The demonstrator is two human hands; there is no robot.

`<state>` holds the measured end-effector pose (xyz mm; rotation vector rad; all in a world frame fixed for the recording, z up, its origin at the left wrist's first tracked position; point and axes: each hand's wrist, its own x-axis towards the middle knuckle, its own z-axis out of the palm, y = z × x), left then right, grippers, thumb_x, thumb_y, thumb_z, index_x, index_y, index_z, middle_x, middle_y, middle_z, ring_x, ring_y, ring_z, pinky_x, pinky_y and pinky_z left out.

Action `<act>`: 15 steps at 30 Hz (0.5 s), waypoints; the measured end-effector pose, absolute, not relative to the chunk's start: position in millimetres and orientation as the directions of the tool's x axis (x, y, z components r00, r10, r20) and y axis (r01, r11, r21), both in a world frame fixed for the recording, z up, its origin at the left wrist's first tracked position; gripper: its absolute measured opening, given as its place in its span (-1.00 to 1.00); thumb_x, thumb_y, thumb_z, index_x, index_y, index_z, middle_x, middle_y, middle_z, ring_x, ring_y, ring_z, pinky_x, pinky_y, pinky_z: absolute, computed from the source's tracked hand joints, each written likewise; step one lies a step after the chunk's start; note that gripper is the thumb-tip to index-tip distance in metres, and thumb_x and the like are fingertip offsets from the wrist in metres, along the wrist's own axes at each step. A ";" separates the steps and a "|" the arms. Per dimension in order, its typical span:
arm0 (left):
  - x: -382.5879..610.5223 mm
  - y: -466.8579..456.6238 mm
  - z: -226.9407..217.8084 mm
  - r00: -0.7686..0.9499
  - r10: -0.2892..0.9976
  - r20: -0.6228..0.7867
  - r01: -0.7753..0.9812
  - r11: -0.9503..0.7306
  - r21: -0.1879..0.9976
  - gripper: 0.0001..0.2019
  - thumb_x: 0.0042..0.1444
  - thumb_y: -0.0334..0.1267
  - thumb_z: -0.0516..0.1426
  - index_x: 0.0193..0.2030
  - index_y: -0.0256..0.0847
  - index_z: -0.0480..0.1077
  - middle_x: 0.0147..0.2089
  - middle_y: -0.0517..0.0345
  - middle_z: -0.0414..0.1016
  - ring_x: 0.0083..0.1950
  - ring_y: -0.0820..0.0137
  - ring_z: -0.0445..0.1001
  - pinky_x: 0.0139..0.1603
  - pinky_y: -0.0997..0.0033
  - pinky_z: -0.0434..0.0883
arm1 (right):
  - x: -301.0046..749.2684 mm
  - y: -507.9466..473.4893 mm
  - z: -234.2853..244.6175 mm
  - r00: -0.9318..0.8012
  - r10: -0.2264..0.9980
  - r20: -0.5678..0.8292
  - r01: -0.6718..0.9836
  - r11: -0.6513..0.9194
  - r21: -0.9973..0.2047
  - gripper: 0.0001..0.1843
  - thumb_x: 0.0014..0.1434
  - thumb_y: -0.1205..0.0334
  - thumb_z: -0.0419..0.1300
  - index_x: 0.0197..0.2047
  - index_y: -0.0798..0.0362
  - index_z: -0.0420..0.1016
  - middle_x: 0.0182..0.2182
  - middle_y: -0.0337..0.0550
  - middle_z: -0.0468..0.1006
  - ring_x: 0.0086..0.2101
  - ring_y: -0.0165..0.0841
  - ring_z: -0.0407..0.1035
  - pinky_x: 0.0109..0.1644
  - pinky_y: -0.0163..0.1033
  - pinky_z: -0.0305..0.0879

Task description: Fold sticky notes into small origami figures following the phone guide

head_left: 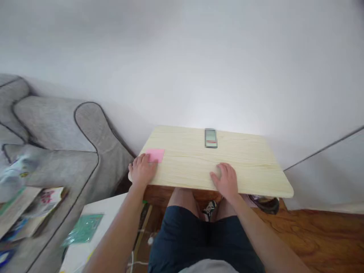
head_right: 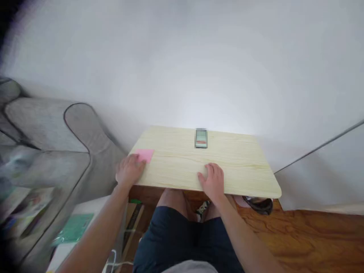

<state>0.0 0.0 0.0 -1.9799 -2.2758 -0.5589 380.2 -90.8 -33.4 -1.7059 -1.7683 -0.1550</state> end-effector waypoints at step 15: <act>33.1 12.7 -1.3 -0.130 0.952 0.278 0.974 0.070 0.215 -0.38 0.31 0.18 0.00 0.36 -0.14 0.30 0.44 -0.20 0.26 0.42 -0.10 0.21 0.35 -0.15 0.19 | 377.6 -92.1 -27.2 0.079 0.825 0.559 0.914 0.163 -0.371 -0.61 0.29 0.02 0.25 0.08 0.06 0.45 0.07 0.12 0.51 0.14 0.00 0.31 0.27 0.17 0.20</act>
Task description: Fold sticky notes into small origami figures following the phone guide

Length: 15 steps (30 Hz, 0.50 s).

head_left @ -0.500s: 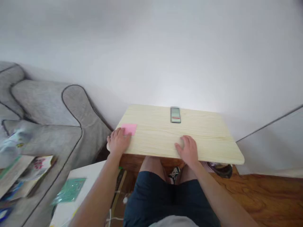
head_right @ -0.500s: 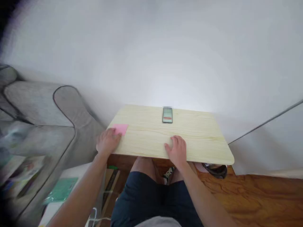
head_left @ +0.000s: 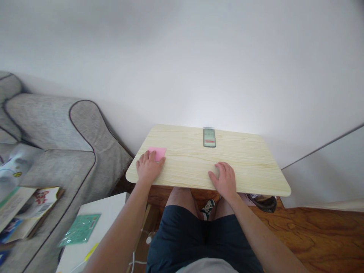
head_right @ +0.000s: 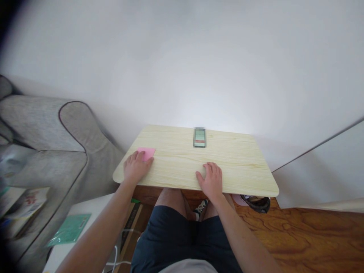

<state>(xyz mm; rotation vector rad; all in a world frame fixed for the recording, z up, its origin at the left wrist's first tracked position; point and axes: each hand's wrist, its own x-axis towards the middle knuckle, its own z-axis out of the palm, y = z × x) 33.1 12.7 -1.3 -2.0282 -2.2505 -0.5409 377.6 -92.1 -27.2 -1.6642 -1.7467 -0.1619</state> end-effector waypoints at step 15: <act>107.8 33.9 10.7 -0.066 0.968 0.242 0.975 0.011 0.221 -0.46 0.33 0.09 -0.02 0.32 -0.12 0.35 0.41 -0.21 0.30 0.40 -0.10 0.21 0.35 -0.20 0.13 | 378.8 -91.9 -26.9 0.086 0.842 0.532 0.915 0.145 -0.377 -0.63 0.29 0.03 0.25 0.06 0.05 0.46 0.08 0.11 0.50 0.15 0.00 0.30 0.28 0.16 0.18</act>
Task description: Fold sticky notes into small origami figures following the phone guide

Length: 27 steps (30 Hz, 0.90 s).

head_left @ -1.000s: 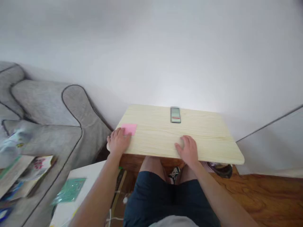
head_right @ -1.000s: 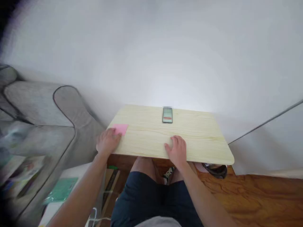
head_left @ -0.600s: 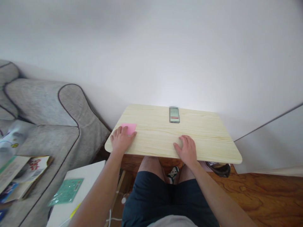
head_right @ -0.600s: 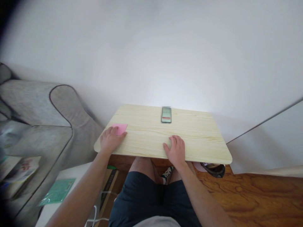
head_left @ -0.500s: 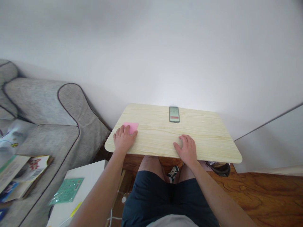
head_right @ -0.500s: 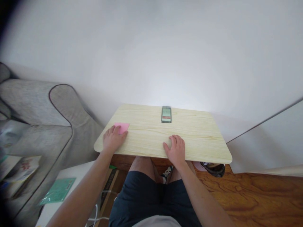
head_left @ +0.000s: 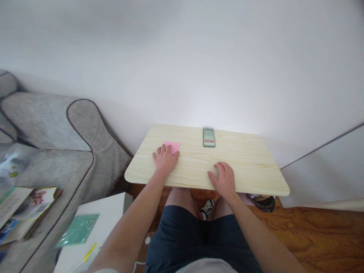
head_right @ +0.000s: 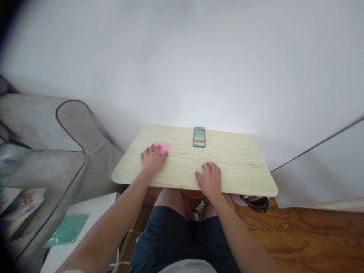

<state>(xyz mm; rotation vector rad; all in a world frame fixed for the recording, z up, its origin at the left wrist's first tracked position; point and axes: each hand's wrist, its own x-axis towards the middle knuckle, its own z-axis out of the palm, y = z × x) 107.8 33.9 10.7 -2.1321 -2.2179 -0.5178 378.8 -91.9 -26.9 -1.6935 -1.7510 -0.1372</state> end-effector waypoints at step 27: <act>127.0 58.3 11.4 0.311 0.925 0.217 0.881 -0.367 0.301 -0.63 0.27 -0.07 0.13 0.19 0.18 0.52 0.39 0.31 0.41 0.40 0.12 0.28 0.43 0.08 0.17 | 374.1 -94.1 -21.1 0.116 0.840 0.529 0.910 0.123 -0.395 -0.65 0.29 0.04 0.24 0.06 0.03 0.47 0.10 0.11 0.49 0.18 0.00 0.28 0.31 0.17 0.16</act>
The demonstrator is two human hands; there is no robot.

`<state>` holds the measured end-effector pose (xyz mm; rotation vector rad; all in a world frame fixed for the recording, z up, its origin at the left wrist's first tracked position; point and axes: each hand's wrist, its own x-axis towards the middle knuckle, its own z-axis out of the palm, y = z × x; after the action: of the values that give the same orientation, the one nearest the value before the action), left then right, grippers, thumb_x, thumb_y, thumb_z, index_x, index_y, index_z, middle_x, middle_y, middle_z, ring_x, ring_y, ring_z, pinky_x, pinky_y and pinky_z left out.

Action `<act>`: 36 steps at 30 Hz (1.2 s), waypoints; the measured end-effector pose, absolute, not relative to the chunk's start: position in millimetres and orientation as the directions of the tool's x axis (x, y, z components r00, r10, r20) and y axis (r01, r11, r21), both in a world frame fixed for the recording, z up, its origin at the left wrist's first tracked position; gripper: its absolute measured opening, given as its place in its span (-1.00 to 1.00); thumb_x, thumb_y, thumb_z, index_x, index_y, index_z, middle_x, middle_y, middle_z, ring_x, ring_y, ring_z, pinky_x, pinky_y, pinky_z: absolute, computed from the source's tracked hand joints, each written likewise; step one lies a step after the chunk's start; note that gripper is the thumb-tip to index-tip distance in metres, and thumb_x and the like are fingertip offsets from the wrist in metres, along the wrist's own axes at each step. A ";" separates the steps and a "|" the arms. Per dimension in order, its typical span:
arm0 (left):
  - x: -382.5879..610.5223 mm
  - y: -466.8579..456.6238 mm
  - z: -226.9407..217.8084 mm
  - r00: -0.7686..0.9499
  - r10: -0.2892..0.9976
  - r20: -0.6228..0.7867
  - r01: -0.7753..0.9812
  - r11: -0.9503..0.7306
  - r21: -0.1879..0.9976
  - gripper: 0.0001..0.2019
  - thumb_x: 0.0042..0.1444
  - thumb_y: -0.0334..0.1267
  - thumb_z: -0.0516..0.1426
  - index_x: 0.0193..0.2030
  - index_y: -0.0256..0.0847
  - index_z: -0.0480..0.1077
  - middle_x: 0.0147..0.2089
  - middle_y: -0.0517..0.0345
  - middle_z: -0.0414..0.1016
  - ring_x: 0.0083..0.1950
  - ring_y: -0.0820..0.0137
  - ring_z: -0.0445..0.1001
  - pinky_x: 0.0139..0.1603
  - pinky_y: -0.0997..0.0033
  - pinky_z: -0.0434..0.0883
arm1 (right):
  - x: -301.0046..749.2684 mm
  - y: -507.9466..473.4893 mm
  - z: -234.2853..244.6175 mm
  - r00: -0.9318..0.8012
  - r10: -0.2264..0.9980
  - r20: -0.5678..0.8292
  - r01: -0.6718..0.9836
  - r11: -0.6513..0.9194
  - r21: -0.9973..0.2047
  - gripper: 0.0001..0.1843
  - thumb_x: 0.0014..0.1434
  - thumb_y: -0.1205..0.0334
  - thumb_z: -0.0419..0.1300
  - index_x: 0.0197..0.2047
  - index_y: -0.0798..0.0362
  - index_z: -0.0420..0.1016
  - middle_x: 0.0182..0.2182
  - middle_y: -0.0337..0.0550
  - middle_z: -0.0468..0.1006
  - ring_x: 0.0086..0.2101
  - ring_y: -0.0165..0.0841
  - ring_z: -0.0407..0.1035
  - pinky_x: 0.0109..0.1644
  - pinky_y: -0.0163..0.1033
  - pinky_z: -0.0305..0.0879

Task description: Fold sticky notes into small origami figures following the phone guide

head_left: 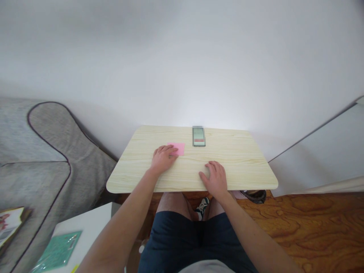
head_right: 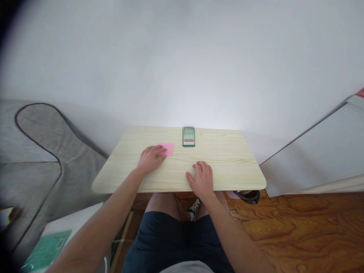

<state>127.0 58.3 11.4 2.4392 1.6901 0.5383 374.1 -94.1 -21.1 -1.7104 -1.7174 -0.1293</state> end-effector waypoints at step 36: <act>146.9 67.8 8.4 0.452 0.841 0.297 0.775 -0.535 0.337 -0.65 0.36 -0.16 0.00 -0.03 -0.06 0.63 0.06 0.08 0.66 0.16 0.16 0.50 0.27 0.11 0.35 | 375.3 -93.2 -24.7 0.117 0.848 0.517 0.916 0.110 -0.387 -0.62 0.28 0.02 0.26 0.08 0.02 0.47 0.11 0.10 0.49 0.18 0.00 0.29 0.31 0.18 0.17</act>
<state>146.9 67.8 8.4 2.5438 1.4275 0.6524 375.3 -93.2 -24.7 -1.7310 -1.7248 -0.1297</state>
